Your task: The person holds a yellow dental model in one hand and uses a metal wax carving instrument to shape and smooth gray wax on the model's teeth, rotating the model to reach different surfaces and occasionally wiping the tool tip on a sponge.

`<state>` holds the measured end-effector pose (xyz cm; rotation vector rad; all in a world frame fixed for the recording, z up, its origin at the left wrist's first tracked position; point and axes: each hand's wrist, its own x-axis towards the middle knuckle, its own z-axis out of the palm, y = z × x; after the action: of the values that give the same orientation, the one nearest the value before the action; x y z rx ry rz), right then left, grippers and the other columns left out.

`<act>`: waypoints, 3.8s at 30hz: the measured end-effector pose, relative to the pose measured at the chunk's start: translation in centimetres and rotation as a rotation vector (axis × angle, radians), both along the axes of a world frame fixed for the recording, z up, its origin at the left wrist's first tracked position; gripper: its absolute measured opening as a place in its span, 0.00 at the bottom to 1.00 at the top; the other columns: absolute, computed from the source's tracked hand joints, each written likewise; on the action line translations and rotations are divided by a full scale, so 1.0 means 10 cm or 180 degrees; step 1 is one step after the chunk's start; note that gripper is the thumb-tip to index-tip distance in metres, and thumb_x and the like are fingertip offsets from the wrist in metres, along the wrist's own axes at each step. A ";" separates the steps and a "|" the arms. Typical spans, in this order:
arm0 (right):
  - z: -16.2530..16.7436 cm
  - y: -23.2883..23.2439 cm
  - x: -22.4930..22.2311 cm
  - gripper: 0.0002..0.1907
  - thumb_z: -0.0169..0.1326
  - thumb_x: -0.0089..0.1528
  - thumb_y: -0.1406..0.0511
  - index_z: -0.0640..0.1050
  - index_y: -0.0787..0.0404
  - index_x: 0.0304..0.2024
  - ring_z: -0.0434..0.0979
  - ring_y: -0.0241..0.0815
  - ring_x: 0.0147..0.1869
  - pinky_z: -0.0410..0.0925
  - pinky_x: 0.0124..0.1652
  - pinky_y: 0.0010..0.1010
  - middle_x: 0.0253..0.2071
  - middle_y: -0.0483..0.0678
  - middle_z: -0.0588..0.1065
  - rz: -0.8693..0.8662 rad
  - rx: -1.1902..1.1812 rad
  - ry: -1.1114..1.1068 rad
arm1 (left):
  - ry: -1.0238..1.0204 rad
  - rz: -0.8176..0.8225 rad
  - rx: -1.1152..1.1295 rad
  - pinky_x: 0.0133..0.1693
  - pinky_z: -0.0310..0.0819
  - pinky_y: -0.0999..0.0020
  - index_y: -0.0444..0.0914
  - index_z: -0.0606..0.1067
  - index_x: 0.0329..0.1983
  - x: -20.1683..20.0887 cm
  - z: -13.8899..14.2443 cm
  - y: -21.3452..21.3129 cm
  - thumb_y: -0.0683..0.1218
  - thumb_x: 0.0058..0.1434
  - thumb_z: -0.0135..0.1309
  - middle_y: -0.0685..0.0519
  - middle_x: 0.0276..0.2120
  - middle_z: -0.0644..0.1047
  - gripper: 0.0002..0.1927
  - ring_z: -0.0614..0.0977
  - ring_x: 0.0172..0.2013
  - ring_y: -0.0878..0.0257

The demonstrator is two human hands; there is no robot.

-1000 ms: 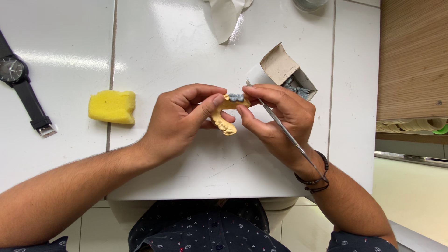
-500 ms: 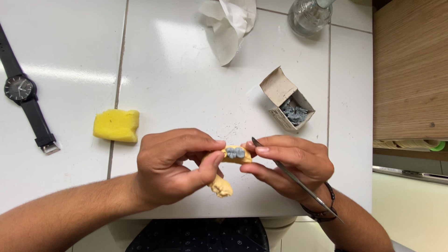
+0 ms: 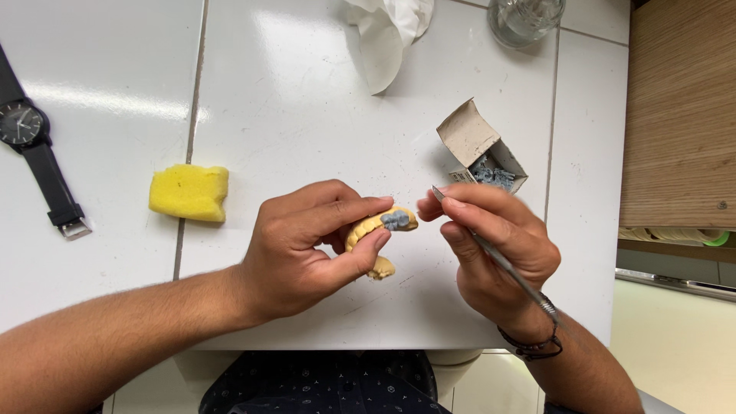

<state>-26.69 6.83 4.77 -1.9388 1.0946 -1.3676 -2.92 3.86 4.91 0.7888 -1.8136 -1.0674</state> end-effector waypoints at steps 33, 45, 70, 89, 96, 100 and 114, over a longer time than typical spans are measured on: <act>0.05 0.04 0.09 0.12 0.66 0.61 0.77 0.74 0.65 0.39 0.86 0.49 0.53 0.83 0.50 0.32 0.41 0.56 0.82 0.0142 -0.0159 0.0631 | 0.0162 -0.0220 0.0795 0.23 0.82 0.82 0.29 0.80 0.45 -0.03 -0.10 -0.01 0.37 0.65 0.58 0.52 0.30 0.81 0.08 0.85 0.25 0.72; 0.02 0.03 0.13 0.12 0.66 0.61 0.77 0.74 0.65 0.39 0.86 0.50 0.53 0.83 0.52 0.33 0.42 0.56 0.81 0.0156 -0.0203 0.0720 | 0.0067 -0.0202 0.0717 0.22 0.80 0.82 0.30 0.81 0.45 0.00 -0.15 -0.02 0.38 0.65 0.58 0.53 0.29 0.81 0.08 0.85 0.24 0.73; -0.09 -0.18 -0.12 0.19 0.36 0.65 0.71 0.75 0.79 0.47 0.82 0.57 0.51 0.79 0.57 0.44 0.48 0.66 0.76 -0.0143 0.1170 -0.1306 | -0.0014 -0.0144 -0.0148 0.34 0.82 0.79 0.34 0.80 0.53 0.05 -0.13 0.00 0.36 0.62 0.62 0.52 0.36 0.81 0.15 0.84 0.32 0.72; -0.13 -0.05 -0.10 0.08 0.54 0.74 0.76 0.75 0.70 0.55 0.86 0.47 0.52 0.83 0.51 0.33 0.47 0.60 0.80 0.0079 0.0664 -0.0226 | 0.0117 -0.0228 0.0698 0.27 0.81 0.84 0.34 0.81 0.48 0.03 -0.15 -0.03 0.38 0.62 0.61 0.54 0.33 0.82 0.11 0.83 0.29 0.75; -0.11 -0.07 -0.07 0.11 0.58 0.68 0.76 0.76 0.69 0.53 0.86 0.46 0.53 0.81 0.54 0.32 0.48 0.59 0.81 0.0568 0.0745 -0.0087 | 0.0143 -0.0265 0.0696 0.27 0.81 0.83 0.34 0.81 0.48 0.03 -0.17 -0.02 0.38 0.62 0.61 0.53 0.33 0.82 0.11 0.83 0.29 0.75; -0.14 -0.08 -0.06 0.14 0.63 0.64 0.77 0.76 0.69 0.52 0.86 0.46 0.52 0.82 0.52 0.30 0.49 0.60 0.81 0.0622 0.0576 -0.0023 | 0.0183 -0.0329 0.0683 0.29 0.83 0.82 0.34 0.80 0.49 0.04 -0.17 -0.03 0.38 0.63 0.61 0.54 0.35 0.82 0.12 0.85 0.30 0.75; -0.17 -0.10 -0.07 0.15 0.65 0.61 0.77 0.77 0.69 0.50 0.86 0.47 0.51 0.82 0.49 0.30 0.46 0.60 0.81 0.0611 0.0185 0.0114 | 0.0111 -0.0246 0.0215 0.33 0.84 0.80 0.35 0.80 0.51 0.04 -0.18 -0.02 0.38 0.62 0.63 0.53 0.35 0.82 0.14 0.85 0.32 0.72</act>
<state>-27.37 5.88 3.12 -1.9765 0.9268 -1.1898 -2.47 3.63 3.07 0.7405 -1.7992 -1.1908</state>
